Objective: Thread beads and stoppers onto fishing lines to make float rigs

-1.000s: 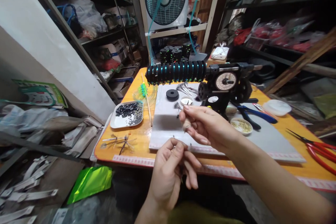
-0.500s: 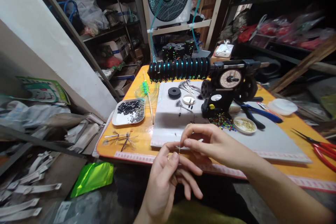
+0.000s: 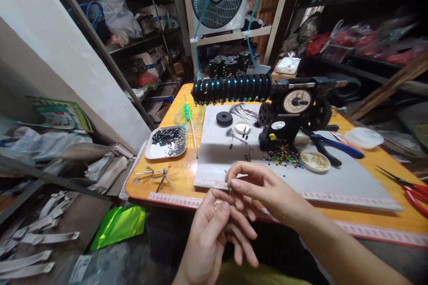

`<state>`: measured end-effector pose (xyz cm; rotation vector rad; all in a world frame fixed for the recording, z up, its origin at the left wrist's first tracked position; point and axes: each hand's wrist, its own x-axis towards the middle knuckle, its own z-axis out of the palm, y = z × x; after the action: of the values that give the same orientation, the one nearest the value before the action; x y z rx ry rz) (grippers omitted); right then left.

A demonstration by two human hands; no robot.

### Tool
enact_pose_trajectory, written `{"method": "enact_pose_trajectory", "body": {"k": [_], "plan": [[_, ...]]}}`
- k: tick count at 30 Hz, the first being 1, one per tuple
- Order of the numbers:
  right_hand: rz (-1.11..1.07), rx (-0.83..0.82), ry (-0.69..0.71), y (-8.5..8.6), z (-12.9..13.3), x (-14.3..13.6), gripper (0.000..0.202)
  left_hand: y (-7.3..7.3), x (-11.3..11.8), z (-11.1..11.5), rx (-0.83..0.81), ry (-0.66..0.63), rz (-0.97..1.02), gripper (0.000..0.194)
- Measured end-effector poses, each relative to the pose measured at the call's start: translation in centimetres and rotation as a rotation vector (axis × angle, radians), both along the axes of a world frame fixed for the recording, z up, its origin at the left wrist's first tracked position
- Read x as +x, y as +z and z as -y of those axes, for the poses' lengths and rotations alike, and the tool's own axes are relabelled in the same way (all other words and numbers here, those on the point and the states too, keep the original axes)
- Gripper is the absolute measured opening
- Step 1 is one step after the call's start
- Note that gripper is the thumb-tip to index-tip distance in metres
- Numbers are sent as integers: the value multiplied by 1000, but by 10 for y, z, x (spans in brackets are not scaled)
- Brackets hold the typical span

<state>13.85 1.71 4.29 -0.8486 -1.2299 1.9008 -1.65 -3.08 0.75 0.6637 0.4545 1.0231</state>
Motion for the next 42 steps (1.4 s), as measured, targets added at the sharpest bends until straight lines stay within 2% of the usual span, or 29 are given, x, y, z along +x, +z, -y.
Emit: {"method": "enact_pose_trajectory", "body": {"k": [7,13,19,27,31,34,38,42], "plan": [[-94,-29,-38,-10,5,-10,31,4,-2,-3,-4,-9,5,19],[-105,-50,29,-9,5,-7,30,3,-1,-2,0,4,23,22],[-90,10,53,0,5,-6,33,4,-1,0,-3,-23,27,19],[-69,64,17,-10,11,-15,35,6,-1,-2,-8,-29,29,18],[20,108,8,-6,11,-13,35,7,-2,-3,-19,-26,8,19],[123,156,-60,3,0,-4,33,6,-5,-3,-24,11,-20,17],[223,274,-304,18,-30,9,47,2,-9,-2,-12,111,-141,13],[307,355,-372,31,-63,11,55,-5,-13,-2,51,230,-301,12]]}}
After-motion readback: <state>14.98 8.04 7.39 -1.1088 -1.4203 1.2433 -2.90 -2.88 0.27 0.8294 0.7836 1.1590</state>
